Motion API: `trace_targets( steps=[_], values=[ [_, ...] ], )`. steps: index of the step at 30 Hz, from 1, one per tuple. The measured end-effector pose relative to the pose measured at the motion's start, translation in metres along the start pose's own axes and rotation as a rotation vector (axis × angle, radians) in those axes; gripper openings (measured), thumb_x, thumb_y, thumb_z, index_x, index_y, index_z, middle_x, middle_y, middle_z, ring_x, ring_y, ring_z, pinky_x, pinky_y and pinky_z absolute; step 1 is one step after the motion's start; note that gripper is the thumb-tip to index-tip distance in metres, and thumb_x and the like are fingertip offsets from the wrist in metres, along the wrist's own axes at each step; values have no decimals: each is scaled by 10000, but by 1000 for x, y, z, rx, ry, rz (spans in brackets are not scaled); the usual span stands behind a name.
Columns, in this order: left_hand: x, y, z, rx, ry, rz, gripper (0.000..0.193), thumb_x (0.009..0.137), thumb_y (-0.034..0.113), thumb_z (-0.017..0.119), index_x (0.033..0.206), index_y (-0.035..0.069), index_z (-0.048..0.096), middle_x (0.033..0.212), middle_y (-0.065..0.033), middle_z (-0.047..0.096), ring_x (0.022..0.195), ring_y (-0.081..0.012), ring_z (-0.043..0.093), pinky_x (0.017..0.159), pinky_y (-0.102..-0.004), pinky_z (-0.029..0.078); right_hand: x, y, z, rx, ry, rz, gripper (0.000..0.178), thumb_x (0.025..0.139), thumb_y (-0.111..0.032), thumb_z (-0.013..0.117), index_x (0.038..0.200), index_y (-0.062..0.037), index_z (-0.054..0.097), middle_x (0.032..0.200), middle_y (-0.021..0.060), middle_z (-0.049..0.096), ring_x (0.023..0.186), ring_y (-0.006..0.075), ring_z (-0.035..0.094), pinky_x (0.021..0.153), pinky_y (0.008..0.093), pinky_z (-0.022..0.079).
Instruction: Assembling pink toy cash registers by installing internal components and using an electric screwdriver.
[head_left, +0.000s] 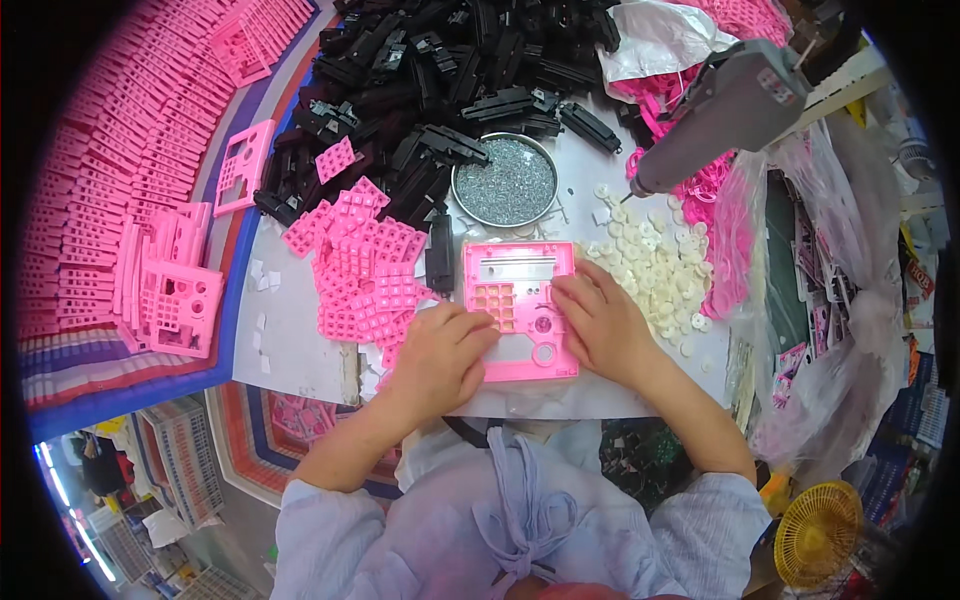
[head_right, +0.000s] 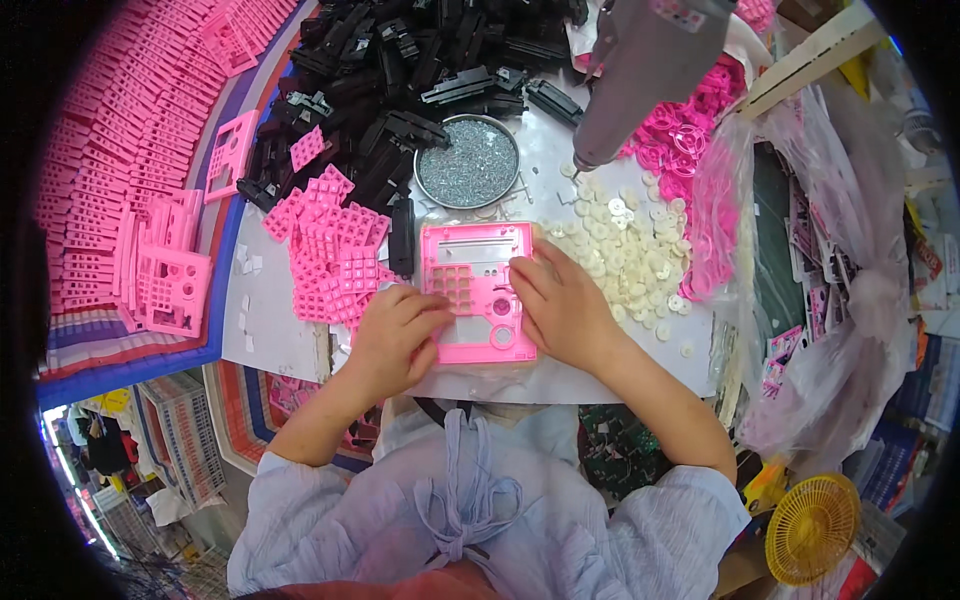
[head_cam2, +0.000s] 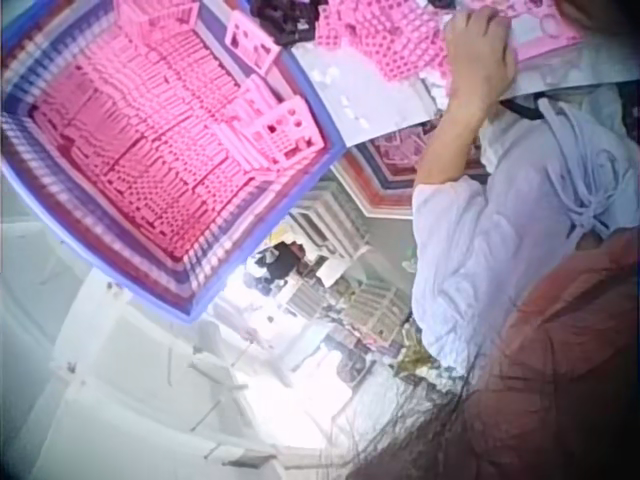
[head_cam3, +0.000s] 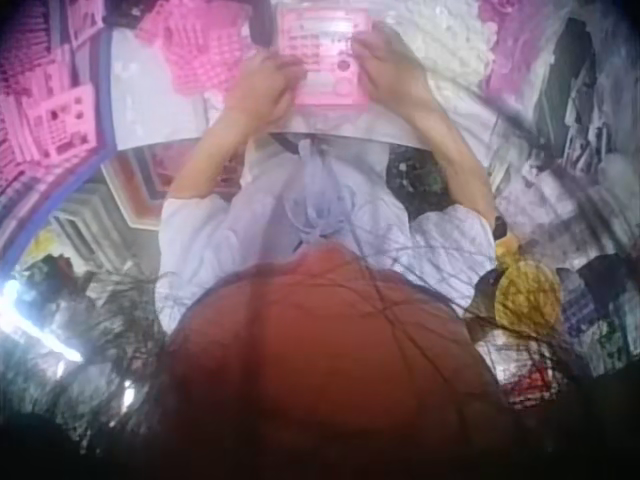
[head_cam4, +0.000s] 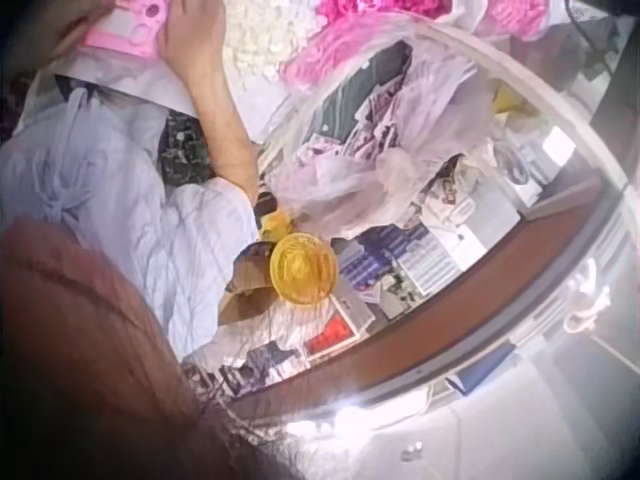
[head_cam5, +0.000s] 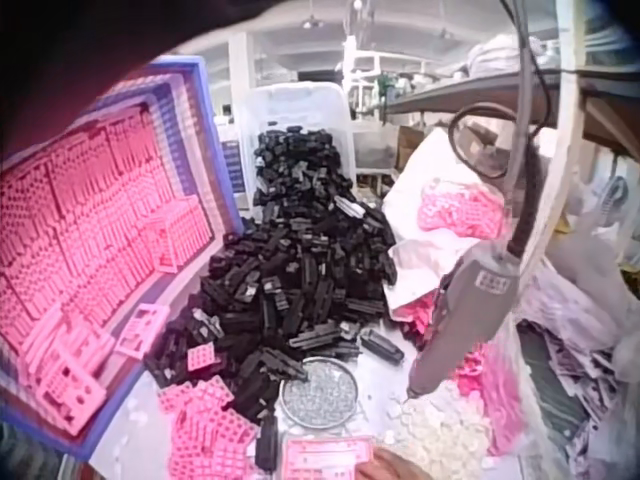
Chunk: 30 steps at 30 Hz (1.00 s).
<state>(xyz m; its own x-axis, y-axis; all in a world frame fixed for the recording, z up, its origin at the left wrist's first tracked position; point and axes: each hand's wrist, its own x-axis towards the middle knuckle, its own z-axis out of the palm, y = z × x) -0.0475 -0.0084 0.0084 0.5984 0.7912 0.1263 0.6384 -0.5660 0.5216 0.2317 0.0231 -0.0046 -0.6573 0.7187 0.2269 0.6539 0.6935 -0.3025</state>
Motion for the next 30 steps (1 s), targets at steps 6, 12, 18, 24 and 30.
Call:
trace_targets(
  steps=[6, 12, 18, 24, 30],
  values=[
    [16, 22, 22, 22, 53, 109, 383, 797, 163, 687, 1157, 41, 646, 1297, -112, 614, 1163, -299, 560, 988, -451, 433, 3, 13, 0, 186, 93, 3, 409, 755, -145, 699, 1150, -49, 657, 1244, 125, 603, 1174, 357, 550, 969, 434, 496],
    [18, 20, 22, -3, 32, 108, 390, 818, 190, 690, 1176, 43, 648, 1334, -99, 605, 1186, -300, 557, 999, -451, 433, 28, 88, -31, 176, 183, 512, 227, 804, -60, 657, 1025, -49, 706, 990, 112, 686, 924, 280, 647, 795, 398, 515],
    [14, 17, 26, -28, 67, 99, 392, 799, 174, 704, 1168, 50, 654, 1328, -93, 608, 1179, -298, 561, 992, -443, 445, 47, 114, -24, -86, -22, 302, 197, 791, -38, 664, 983, -54, 707, 955, 112, 654, 927, 317, 637, 794, 412, 511],
    [17, 18, 25, -51, 96, 117, 370, 776, 152, 710, 1130, 56, 662, 1259, -103, 627, 1140, -314, 575, 973, -461, 454, 37, 122, -19, -41, 66, 365, 167, 785, -65, 694, 951, -53, 679, 931, 119, 626, 869, 314, 639, 731, 419, 519],
    [31, 35, 11, -480, 137, -209, 256, 847, 130, 699, 1084, 40, 660, 965, -113, 643, 845, -207, 636, 716, -330, 504, 34, 18, -49, 570, 72, 245, 212, 782, -50, 733, 975, -51, 646, 908, 103, 617, 786, 279, 633, 650, 344, 528]
  ],
)
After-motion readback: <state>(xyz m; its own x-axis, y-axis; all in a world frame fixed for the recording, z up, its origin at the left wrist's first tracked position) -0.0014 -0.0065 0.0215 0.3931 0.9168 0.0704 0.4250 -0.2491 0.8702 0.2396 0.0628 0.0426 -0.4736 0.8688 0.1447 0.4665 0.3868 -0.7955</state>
